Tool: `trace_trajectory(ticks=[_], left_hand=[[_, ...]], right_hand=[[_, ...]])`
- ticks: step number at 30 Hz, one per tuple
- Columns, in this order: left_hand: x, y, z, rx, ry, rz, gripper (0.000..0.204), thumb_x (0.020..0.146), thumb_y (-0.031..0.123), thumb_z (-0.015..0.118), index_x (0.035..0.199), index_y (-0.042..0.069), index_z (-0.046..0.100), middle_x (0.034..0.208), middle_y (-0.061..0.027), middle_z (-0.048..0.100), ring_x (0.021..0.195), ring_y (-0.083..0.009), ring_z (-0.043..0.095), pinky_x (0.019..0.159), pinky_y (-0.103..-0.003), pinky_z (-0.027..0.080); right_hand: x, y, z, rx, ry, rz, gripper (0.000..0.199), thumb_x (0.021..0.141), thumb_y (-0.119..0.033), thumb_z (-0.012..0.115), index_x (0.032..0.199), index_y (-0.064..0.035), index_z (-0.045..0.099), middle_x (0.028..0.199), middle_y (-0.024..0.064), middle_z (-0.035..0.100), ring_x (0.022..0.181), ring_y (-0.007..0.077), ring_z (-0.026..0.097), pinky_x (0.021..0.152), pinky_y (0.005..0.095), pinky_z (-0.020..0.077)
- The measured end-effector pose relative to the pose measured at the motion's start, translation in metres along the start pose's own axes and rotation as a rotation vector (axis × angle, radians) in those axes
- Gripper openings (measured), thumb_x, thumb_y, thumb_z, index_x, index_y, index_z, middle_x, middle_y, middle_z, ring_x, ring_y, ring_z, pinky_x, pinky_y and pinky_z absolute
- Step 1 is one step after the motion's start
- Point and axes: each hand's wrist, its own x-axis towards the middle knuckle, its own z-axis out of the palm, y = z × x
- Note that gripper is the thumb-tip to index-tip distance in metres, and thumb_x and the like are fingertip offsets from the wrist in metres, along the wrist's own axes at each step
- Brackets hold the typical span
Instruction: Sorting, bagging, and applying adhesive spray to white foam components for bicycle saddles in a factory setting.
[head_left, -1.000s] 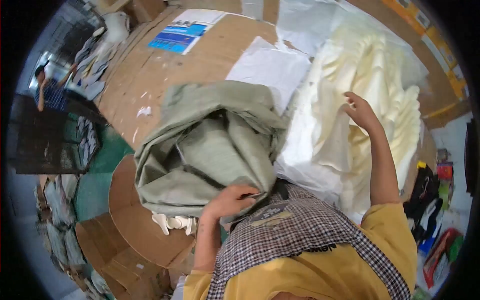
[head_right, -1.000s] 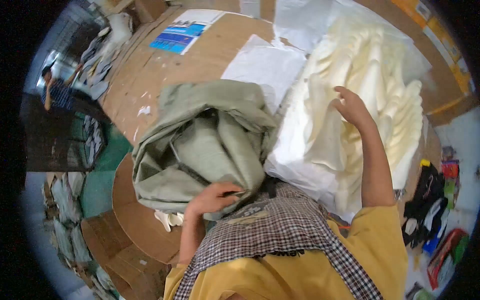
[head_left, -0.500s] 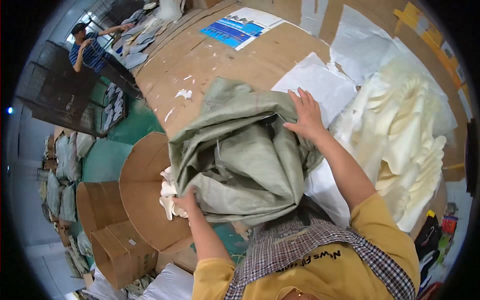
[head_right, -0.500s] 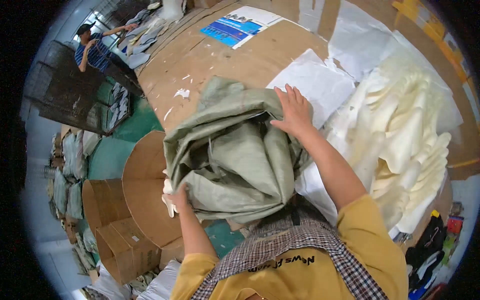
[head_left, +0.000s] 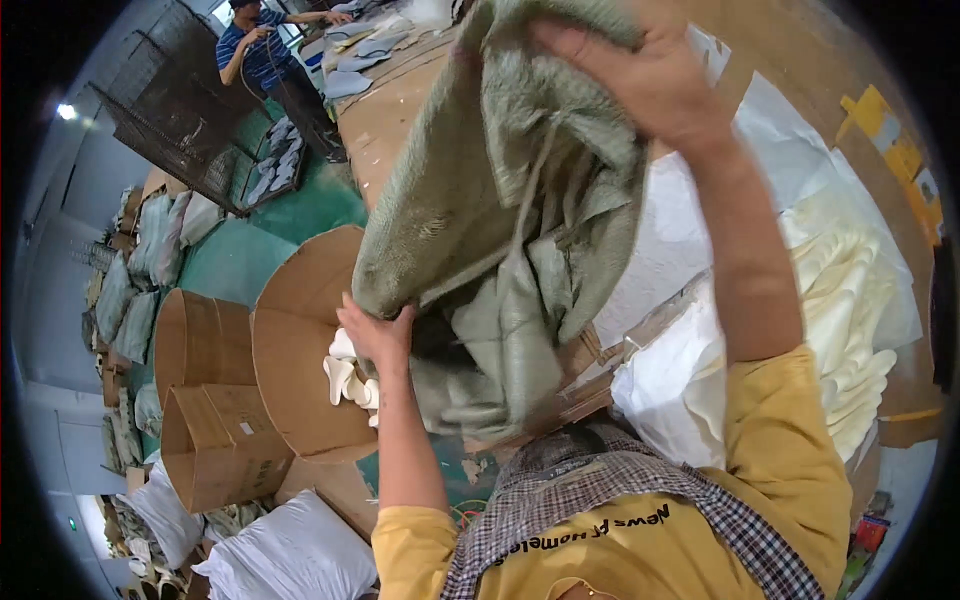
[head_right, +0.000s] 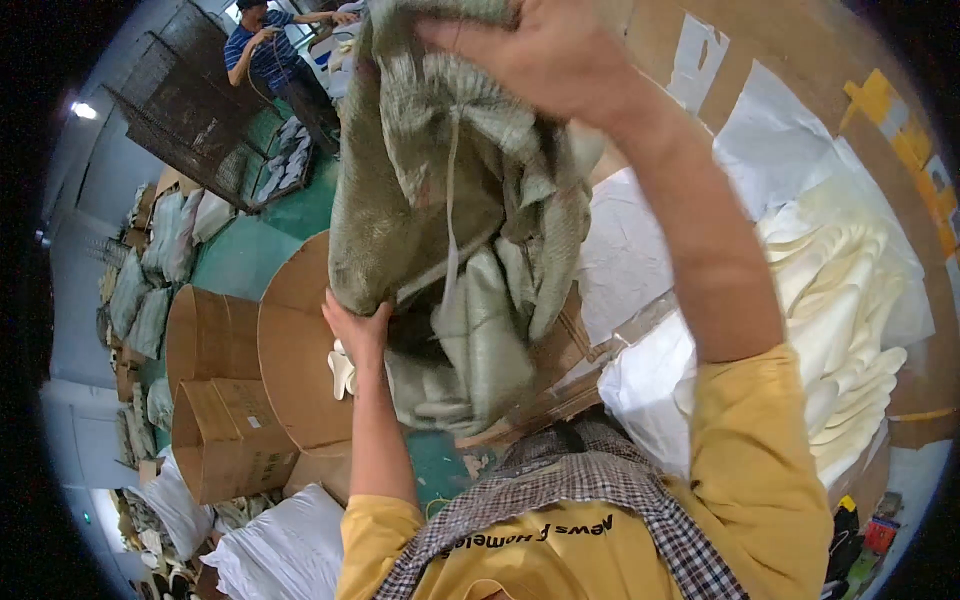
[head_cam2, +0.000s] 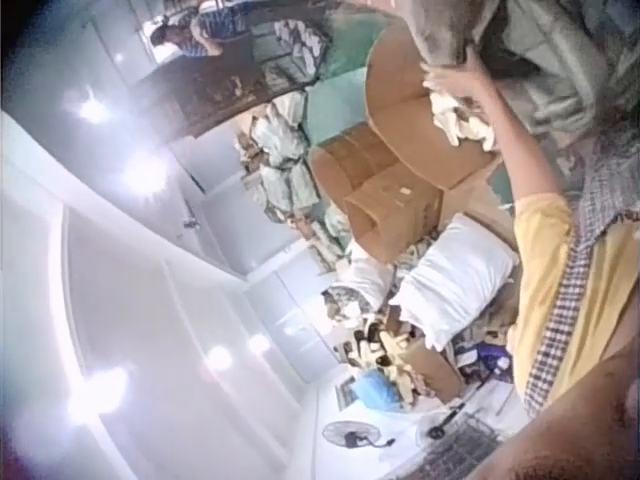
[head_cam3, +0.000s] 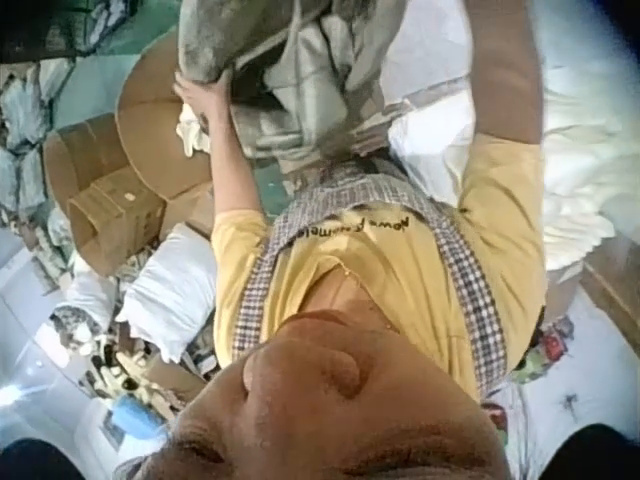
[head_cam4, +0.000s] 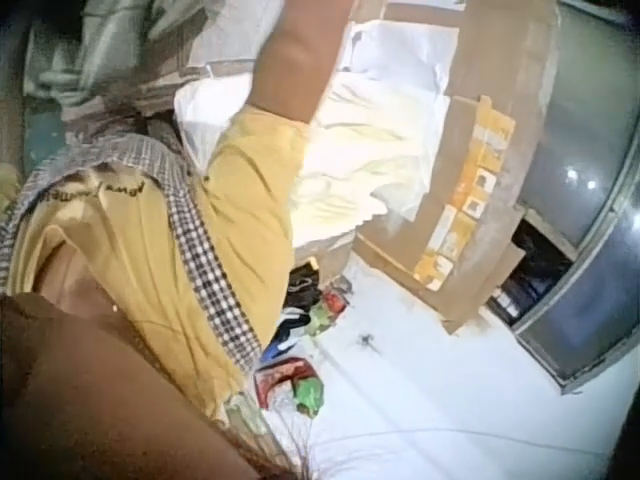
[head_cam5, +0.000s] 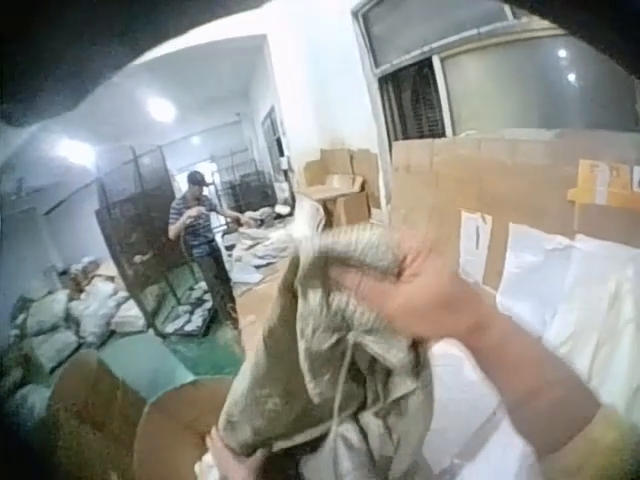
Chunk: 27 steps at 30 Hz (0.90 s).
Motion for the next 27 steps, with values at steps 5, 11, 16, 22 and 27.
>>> trace_trajectory(ticks=[5,11,16,22,27], left_hand=[[0.040,0.057,-0.020,-0.039,-0.001,0.223,0.057,0.060,0.017,0.073,0.112,0.002,0.053,0.112,-0.0219,0.054,0.102,-0.0401,0.050,0.088,-0.041,0.040],[0.100,0.158,-0.100,-0.516,0.207,0.421,0.020,0.078,0.012,0.057,0.086,-0.005,0.063,0.076,-0.0173,0.064,0.069,-0.0233,0.060,0.064,-0.035,0.044],[0.063,0.252,-0.160,-0.867,-0.068,0.388,0.023,0.080,0.013,0.060,0.097,-0.003,0.063,0.091,-0.0069,0.064,0.076,-0.0157,0.056,0.066,-0.029,0.043],[-0.025,0.292,-0.169,-1.186,-0.405,0.430,0.019,0.074,0.002,0.053,0.090,0.001,0.064,0.078,-0.0051,0.064,0.064,-0.0171,0.059,0.060,-0.030,0.047],[-0.055,0.182,-0.105,-0.738,-0.702,0.574,0.088,0.066,0.021,0.071,0.137,0.000,0.024,0.138,-0.0188,0.033,0.128,-0.0249,0.029,0.106,-0.032,0.022]], right_hand=[[0.035,-0.098,-0.050,0.011,-0.034,-0.153,0.019,0.088,-0.008,0.056,0.104,-0.0018,0.063,0.090,0.0072,0.067,0.080,0.0127,0.063,0.072,0.0238,0.0527],[-0.015,-0.066,-0.137,-0.640,0.309,0.156,0.027,0.081,-0.023,0.066,0.100,-0.0038,0.065,0.090,0.0066,0.067,0.081,0.0143,0.062,0.075,0.0284,0.0502],[-0.064,-0.046,-0.087,-0.533,0.209,0.145,0.075,0.064,-0.039,0.078,0.117,0.0029,0.046,0.110,0.0197,0.055,0.102,0.0290,0.054,0.087,0.0363,0.0432],[-0.095,0.082,-0.003,-0.392,-0.295,0.353,0.073,0.072,-0.041,0.070,0.123,0.0047,0.043,0.116,0.0199,0.052,0.109,0.0342,0.049,0.093,0.0420,0.0386],[-0.146,0.010,0.115,0.129,-0.605,0.268,0.066,0.075,-0.035,0.067,0.123,0.0040,0.044,0.117,0.0181,0.052,0.109,0.0306,0.049,0.093,0.0401,0.0389]])
